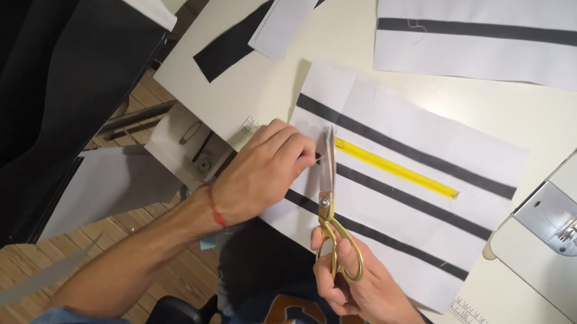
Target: Cutting and aligning fabric pieces for assembly at a sewing station
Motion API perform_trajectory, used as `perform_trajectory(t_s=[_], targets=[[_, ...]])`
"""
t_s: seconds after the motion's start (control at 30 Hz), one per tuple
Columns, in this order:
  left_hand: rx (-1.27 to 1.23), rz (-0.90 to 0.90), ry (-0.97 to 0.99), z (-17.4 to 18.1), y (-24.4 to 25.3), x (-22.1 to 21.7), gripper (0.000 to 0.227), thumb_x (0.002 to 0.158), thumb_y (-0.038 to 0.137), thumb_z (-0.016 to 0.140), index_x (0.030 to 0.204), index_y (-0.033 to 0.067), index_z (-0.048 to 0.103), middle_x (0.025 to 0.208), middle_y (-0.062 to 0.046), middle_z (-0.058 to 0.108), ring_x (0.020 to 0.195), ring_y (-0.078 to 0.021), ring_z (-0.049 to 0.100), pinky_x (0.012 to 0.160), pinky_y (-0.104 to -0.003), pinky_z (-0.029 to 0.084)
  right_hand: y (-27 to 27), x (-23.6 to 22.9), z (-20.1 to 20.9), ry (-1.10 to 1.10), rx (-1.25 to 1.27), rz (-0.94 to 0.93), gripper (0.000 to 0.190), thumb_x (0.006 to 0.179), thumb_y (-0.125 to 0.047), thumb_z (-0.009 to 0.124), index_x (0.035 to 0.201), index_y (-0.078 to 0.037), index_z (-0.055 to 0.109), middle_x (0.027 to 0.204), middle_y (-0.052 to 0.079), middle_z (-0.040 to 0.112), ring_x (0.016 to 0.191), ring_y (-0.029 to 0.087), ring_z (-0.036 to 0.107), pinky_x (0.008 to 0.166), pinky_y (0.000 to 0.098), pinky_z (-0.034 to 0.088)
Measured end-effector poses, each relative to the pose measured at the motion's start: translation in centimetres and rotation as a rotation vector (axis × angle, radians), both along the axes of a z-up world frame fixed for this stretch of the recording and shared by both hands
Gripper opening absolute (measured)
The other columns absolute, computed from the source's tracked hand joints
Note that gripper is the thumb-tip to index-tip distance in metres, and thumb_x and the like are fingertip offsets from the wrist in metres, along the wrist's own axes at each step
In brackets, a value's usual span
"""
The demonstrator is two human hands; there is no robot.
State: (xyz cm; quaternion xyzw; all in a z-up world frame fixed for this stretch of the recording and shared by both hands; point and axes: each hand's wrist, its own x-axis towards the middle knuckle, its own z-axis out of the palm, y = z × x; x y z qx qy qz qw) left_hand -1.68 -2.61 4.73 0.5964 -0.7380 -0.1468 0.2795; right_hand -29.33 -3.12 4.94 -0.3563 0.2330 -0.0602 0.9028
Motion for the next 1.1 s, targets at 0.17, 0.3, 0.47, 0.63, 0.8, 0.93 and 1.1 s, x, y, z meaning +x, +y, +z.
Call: perform_trajectory(t_s=[0.17,0.3,0.47,0.63,0.8,0.93,1.1], targets=[[0.196,0.0,-0.031,0.4,-0.4,2.8,0.027,0.126,0.023,0.047,0.112,0.0115,0.068,0.11,-0.008,0.074,0.104,-0.0265,0.065,0.088,-0.04,0.057,-0.8,-1.7,1.1,-0.01,-0.053,-0.081,0.069,0.113,-0.074,0.04,0.126,-0.008,0.056,0.058,0.0,0.05,0.044,0.013,0.044,0.037,0.0249,0.027],[-0.171,0.276,-0.474,3.3,-4.2,8.0,0.022,0.13,0.017,0.052,0.113,0.0117,0.065,0.09,-0.002,0.061,0.077,-0.0208,0.054,0.063,-0.037,0.045,-0.8,-5.3,0.9,-0.206,-0.042,-0.148,0.078,0.113,-0.082,0.04,0.133,-0.009,0.055,0.066,0.001,0.057,0.052,0.012,0.042,0.044,0.0284,0.038],[-0.442,0.255,-0.453,5.6,-10.5,5.3,0.048,0.122,-0.016,0.081,0.164,-0.004,0.064,0.166,-0.024,0.066,0.156,-0.0406,0.068,0.136,-0.05,0.056,0.5,-9.5,0.4,-0.019,-0.214,-0.332,0.057,0.116,-0.063,0.064,0.125,-0.007,0.056,0.054,0.003,0.051,0.038,0.011,0.035,0.032,0.024,0.032],[-0.193,-0.442,-0.086,1.0,-13.4,-10.0,0.024,0.117,0.029,0.072,0.127,0.0097,0.081,0.124,-0.011,0.079,0.109,-0.0254,0.074,0.097,-0.043,0.063,3.6,-13.2,1.5,0.068,-0.049,-0.34,0.078,0.109,-0.081,0.048,0.127,-0.005,0.052,0.059,0.004,0.048,0.049,0.011,0.025,0.036,0.0275,0.03],[-0.178,-0.546,-0.185,-3.5,-15.5,-16.6,0.028,0.105,0.04,0.085,0.095,0.0157,0.076,0.105,-0.002,0.069,0.094,-0.0251,0.062,0.074,-0.043,0.053,6.0,-17.5,0.9,0.259,0.026,-0.32,0.096,0.095,-0.097,0.038,0.125,-0.007,0.052,0.06,0.009,0.052,0.049,0.015,0.034,0.041,0.0289,0.031],[-0.38,-0.428,-0.236,-3.5,-15.3,-17.7,0.026,0.109,0.008,0.073,0.085,0.0127,0.063,0.091,-0.004,0.062,0.083,-0.026,0.057,0.061,-0.043,0.045,6.5,-19.0,-0.5,0.318,0.022,-0.298,0.072,0.109,-0.073,0.043,0.13,-0.005,0.057,0.062,0.011,0.054,0.048,0.015,0.035,0.034,0.0261,0.031],[-0.079,-0.448,0.041,-3.1,-15.2,-17.2,0.011,0.116,0.019,0.061,0.112,0.0101,0.064,0.108,-0.008,0.065,0.095,-0.0265,0.059,0.084,-0.041,0.051,4.5,-18.4,2.3,0.564,-0.013,-0.144,0.067,0.105,-0.071,0.044,0.128,-0.011,0.061,0.071,0.007,0.062,0.054,0.014,0.041,0.045,0.0271,0.034]])
